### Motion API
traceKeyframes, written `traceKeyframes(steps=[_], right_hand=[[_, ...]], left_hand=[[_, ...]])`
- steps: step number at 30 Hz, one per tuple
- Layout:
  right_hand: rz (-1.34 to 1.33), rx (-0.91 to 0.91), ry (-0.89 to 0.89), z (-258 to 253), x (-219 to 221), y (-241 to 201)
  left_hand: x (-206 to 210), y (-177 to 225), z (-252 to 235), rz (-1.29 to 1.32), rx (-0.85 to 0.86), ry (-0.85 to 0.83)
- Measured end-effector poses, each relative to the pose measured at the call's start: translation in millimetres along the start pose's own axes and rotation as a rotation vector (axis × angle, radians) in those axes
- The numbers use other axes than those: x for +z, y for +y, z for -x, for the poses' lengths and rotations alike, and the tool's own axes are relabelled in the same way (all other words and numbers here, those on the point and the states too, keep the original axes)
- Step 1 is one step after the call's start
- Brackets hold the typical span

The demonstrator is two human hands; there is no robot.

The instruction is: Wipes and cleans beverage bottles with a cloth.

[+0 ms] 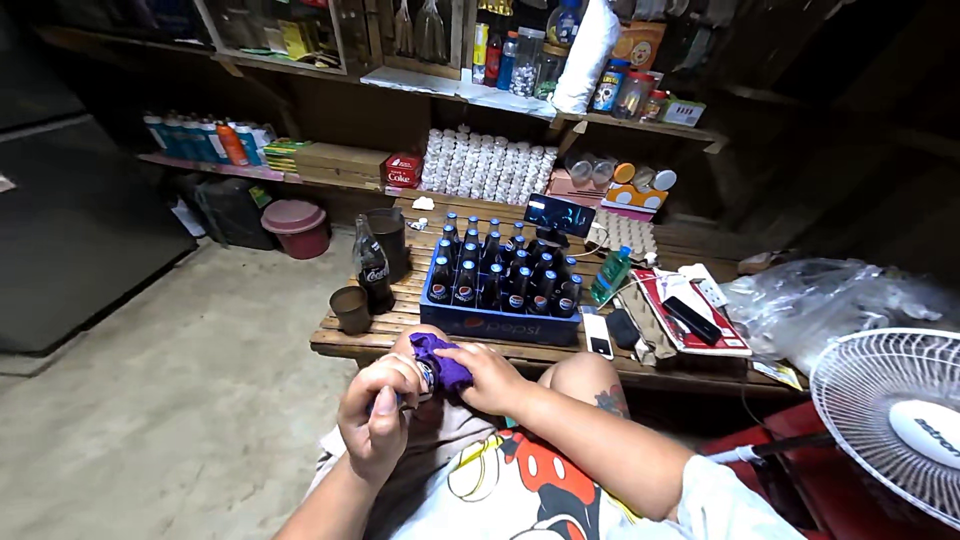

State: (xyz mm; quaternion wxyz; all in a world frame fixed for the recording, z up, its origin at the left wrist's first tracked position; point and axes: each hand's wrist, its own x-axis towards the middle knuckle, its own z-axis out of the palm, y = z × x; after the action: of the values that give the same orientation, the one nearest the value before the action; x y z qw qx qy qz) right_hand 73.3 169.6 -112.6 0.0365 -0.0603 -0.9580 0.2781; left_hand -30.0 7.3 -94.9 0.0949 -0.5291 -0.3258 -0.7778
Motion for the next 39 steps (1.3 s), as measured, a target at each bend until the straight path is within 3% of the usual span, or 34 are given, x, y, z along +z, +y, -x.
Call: traceKeyframes(steps=[15, 18, 23, 27, 31, 39], right_hand=[[-0.042, 0.059, -0.032, 3.2, -2.4, -6.4], [-0.127, -0.085, 0.096, 11.5, -5.2, -19.5], [-0.287, -0.526, 0.384, 19.3, -13.3, -45.2], [-0.243, -0.682, 0.426, 19.1, -20.8, -64.1], [-0.253, -0.609, 0.280, 7.6, -30.3, -59.3], [-0.383, -0.163, -0.049, -4.6, -27.5, -30.7]], left_hand=[[1.5, -0.2, 0.1, -0.003, 0.000, -0.007], [2.9, -0.1, -0.9, -0.025, 0.006, 0.000], [-3.5, 3.4, -8.2, -0.271, -0.006, -0.003], [-0.4, 4.8, -10.8, -0.318, -0.009, 0.015], [-2.2, 5.3, -8.4, -0.375, 0.004, -0.010], [4.7, 4.1, -5.9, -0.402, 0.040, -0.069]])
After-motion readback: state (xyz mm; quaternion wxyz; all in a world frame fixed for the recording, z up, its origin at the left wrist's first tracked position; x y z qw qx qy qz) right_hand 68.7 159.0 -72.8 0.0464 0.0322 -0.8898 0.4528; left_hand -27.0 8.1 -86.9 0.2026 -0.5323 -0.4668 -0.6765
